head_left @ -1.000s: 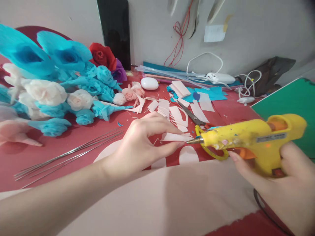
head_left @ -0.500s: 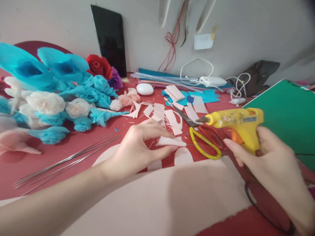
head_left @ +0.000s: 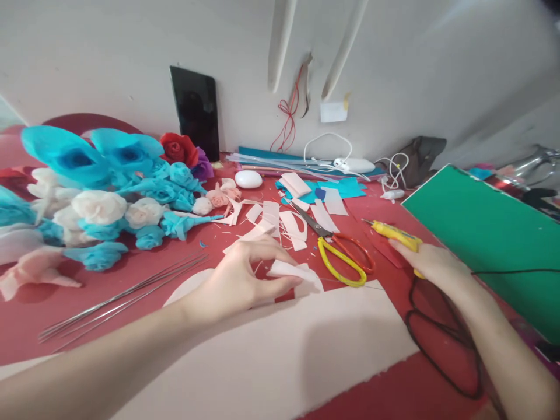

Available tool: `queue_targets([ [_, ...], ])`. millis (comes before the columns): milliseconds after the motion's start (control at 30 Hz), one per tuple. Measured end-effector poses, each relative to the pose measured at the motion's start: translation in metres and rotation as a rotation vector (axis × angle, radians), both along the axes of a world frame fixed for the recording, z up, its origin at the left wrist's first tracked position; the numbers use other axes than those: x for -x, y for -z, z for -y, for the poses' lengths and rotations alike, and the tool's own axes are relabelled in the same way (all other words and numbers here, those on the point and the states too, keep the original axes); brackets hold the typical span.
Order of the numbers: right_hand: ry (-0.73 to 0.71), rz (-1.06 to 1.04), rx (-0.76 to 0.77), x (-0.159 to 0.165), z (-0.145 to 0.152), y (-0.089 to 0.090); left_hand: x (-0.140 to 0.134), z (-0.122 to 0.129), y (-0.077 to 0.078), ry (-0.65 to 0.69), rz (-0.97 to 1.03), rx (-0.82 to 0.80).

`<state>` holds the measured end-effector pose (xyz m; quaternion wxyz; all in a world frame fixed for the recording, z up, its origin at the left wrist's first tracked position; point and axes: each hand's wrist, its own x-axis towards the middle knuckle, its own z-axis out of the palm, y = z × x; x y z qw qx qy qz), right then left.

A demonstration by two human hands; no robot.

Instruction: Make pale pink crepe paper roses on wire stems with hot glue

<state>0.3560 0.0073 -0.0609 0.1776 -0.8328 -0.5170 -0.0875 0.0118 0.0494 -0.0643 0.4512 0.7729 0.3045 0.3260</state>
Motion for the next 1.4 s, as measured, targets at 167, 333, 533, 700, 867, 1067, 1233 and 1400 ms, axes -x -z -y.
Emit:
queue_targets([
  [167,0.032,0.045,0.042,0.047,0.015,-0.038,0.002,0.004,-0.013,-0.025,0.039,0.030],
  [333,-0.512,0.016,-0.159,0.121,0.043,-0.076,0.006,0.005,-0.025,-0.015,0.123,-0.072],
  [533,-0.855,0.162,-0.245,0.167,0.039,-0.078,0.005,0.010,-0.034,0.020,0.141,-0.209],
  [700,-0.941,0.106,-0.219,0.174,0.030,-0.074,0.005,0.014,-0.039,0.025,0.176,-0.234],
  [867,-0.936,0.103,-0.220,0.174,0.034,-0.073,0.005,0.017,-0.041,0.046,0.186,-0.190],
  [1067,-0.880,0.115,-0.254,0.172,0.034,-0.071,0.004,0.021,-0.041,-0.037,0.070,-0.068],
  [1233,-0.866,0.107,-0.236,0.174,0.033,-0.072,0.004,0.020,-0.043,-0.035,0.048,-0.002],
  [1400,-0.863,0.077,-0.226,0.174,0.036,-0.072,0.003,0.022,-0.046,-0.044,0.004,0.136],
])
